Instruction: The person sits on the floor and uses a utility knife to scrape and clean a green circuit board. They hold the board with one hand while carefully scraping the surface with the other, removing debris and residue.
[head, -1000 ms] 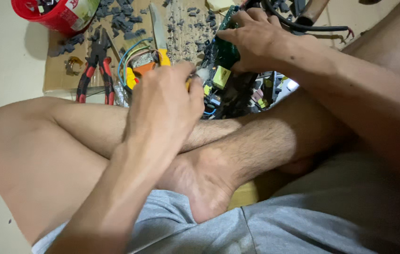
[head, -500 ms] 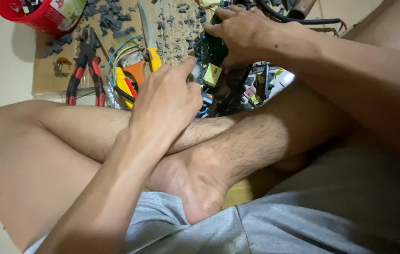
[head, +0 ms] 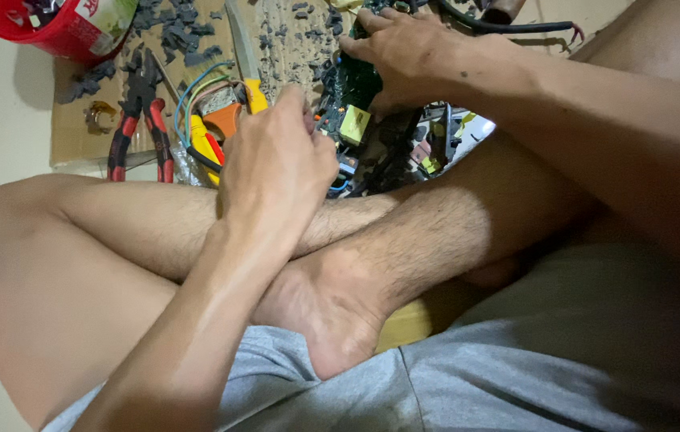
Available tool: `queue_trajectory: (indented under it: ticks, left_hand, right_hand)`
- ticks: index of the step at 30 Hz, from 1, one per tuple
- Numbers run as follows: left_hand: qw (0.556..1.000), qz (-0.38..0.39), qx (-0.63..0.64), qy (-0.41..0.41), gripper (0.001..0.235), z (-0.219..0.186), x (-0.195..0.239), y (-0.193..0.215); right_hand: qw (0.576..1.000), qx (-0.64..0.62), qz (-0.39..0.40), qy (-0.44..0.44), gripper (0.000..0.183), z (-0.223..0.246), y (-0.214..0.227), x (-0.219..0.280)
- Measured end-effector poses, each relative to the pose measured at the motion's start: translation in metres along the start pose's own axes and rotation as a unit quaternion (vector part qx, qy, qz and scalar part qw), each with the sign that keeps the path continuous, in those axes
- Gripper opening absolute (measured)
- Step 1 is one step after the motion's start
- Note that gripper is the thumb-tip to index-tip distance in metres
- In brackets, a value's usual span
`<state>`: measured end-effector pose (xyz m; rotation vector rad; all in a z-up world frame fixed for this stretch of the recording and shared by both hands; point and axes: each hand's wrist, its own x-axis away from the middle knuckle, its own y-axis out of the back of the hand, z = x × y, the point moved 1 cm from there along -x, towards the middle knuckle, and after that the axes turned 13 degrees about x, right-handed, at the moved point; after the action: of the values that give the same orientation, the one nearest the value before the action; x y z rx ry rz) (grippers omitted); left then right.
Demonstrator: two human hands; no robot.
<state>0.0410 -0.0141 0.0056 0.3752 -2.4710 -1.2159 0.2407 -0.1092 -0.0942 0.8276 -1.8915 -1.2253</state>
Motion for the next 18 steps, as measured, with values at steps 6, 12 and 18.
queue_trajectory:
  ticks: [6, 12, 18]
  left_hand:
    - [0.998, -0.053, 0.007, -0.033, 0.002, 0.003, -0.012, -0.007]
    - [0.987, -0.021, 0.148, 0.065, 0.006, 0.022, -0.017, 0.002]
    - [0.997, -0.006, 0.062, -0.050, 0.006, 0.000, -0.005, -0.007]
  right_hand:
    - [0.999, 0.006, 0.054, -0.004, 0.113, 0.001, 0.001, -0.001]
    - [0.998, -0.017, 0.062, -0.003, 0.111, 0.006, 0.009, 0.001]
    - [0.998, -0.037, 0.046, -0.003, 0.110, -0.001, 0.000, 0.000]
